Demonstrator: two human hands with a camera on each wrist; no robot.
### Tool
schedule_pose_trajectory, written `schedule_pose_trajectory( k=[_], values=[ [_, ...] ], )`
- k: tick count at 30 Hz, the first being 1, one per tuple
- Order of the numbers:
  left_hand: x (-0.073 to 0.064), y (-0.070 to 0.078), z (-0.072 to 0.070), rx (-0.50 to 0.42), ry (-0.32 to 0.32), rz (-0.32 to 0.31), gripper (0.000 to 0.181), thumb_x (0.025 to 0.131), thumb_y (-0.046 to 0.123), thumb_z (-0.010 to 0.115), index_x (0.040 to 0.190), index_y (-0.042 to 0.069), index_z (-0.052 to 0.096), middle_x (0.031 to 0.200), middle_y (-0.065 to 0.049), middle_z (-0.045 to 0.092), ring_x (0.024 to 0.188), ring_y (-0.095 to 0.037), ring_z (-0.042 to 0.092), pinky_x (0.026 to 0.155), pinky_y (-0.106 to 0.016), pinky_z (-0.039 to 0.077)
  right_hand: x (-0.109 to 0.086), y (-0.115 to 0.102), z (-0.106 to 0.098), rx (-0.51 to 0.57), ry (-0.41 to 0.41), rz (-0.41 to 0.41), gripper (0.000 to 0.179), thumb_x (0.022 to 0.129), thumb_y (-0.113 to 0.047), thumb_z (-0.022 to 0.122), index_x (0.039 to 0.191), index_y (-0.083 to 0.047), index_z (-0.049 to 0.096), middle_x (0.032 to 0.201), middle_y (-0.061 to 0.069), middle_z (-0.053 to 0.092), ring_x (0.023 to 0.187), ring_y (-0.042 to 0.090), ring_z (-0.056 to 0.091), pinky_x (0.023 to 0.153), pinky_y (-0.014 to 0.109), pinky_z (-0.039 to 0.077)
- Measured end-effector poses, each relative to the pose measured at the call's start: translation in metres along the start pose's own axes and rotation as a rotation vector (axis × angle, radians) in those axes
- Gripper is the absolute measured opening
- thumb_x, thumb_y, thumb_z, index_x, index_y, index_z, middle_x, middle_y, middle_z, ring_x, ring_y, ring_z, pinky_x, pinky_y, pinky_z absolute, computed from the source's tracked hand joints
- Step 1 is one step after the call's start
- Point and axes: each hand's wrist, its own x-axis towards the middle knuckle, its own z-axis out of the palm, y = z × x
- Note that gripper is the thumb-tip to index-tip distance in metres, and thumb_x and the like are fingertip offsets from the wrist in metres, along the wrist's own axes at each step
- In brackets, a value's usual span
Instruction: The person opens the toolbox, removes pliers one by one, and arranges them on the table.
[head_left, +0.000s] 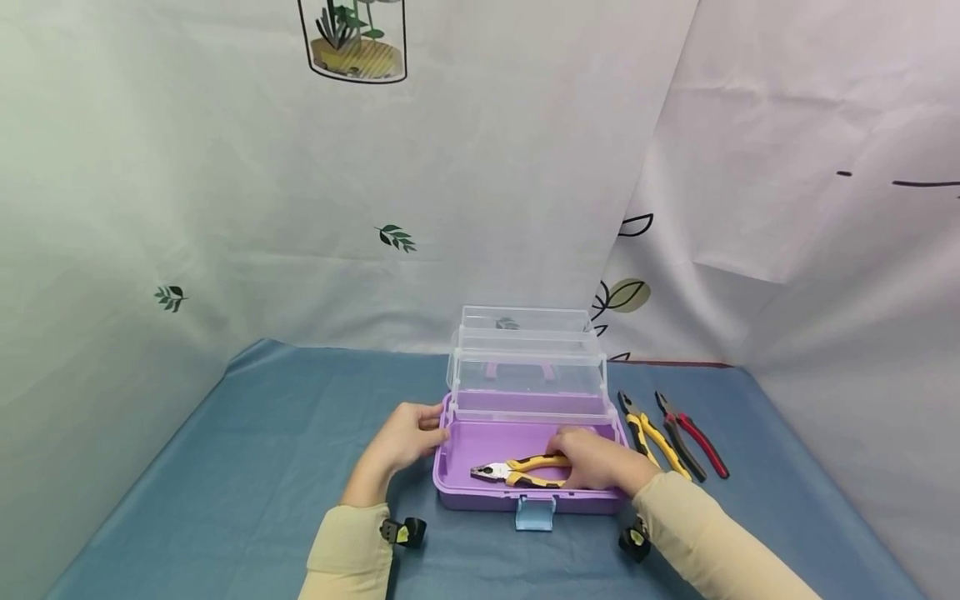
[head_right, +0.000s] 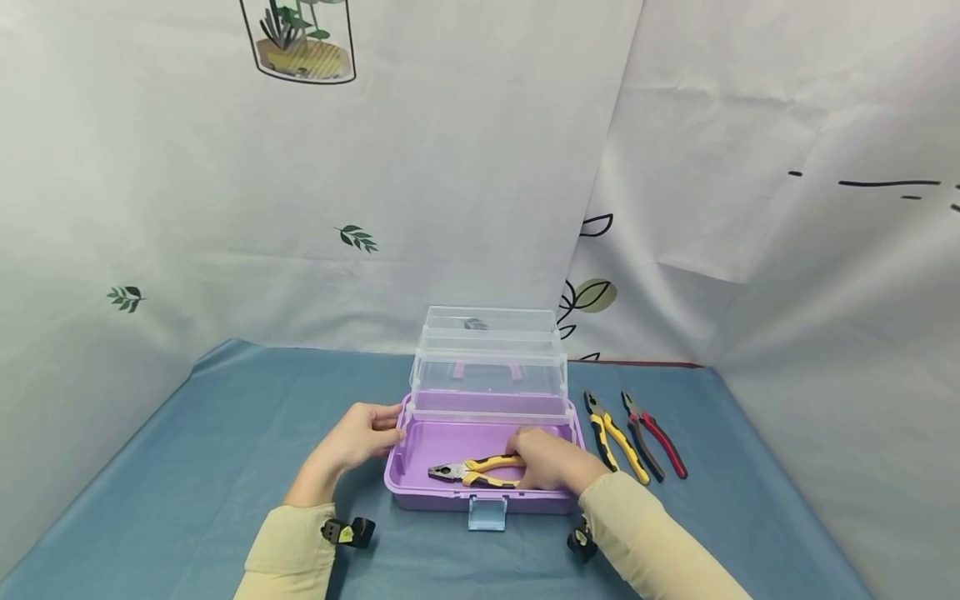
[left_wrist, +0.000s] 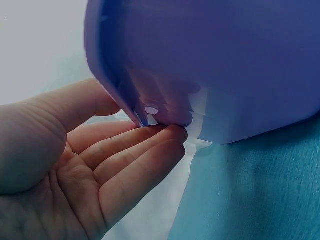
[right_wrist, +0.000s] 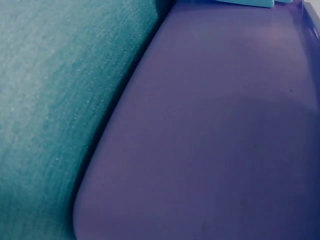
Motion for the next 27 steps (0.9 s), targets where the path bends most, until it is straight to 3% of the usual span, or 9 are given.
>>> schedule_pose_trajectory(
  k=[11, 18, 27],
  values=[
    [0.0, 0.0, 0.001, -0.005, 0.005, 0.005, 0.049, 0.086, 0.0, 0.063, 0.132, -0.006, 0.05, 0.118, -0.024, 0.064, 0.104, -0.029, 0.066, 0.078, -0.038, 0.059, -0.003, 0.002, -0.005, 0.122, -0.039, 0.022, 0.043, 0.075, -0.022, 0.078, 0.113, -0.009, 0.062, 0.1, -0.004, 0.062, 0.086, 0.01, 0.053, 0.081, 0.034, 0.051],
    [0.0, 0.0, 0.0, -0.007, 0.005, 0.005, 0.049, 0.086, 0.0, 0.063, 0.132, -0.007, 0.049, 0.118, -0.024, 0.064, 0.104, -0.03, 0.065, 0.079, -0.038, 0.058, -0.006, 0.002, -0.01, 0.164, -0.045, 0.006, 0.054, 0.076, -0.021, 0.077, 0.124, -0.004, 0.06, 0.114, 0.004, 0.065, 0.092, 0.013, 0.056, 0.084, 0.036, 0.052],
    [0.0, 0.0, 0.001, 0.004, 0.005, 0.0, 0.049, 0.086, 0.001, 0.064, 0.132, -0.006, 0.05, 0.117, -0.022, 0.065, 0.103, -0.028, 0.066, 0.078, -0.038, 0.059, -0.009, 0.005, -0.014, 0.196, -0.039, 0.013, 0.052, 0.074, -0.022, 0.077, 0.121, -0.007, 0.06, 0.112, 0.0, 0.063, 0.095, 0.014, 0.056, 0.087, 0.04, 0.051]
  ],
)
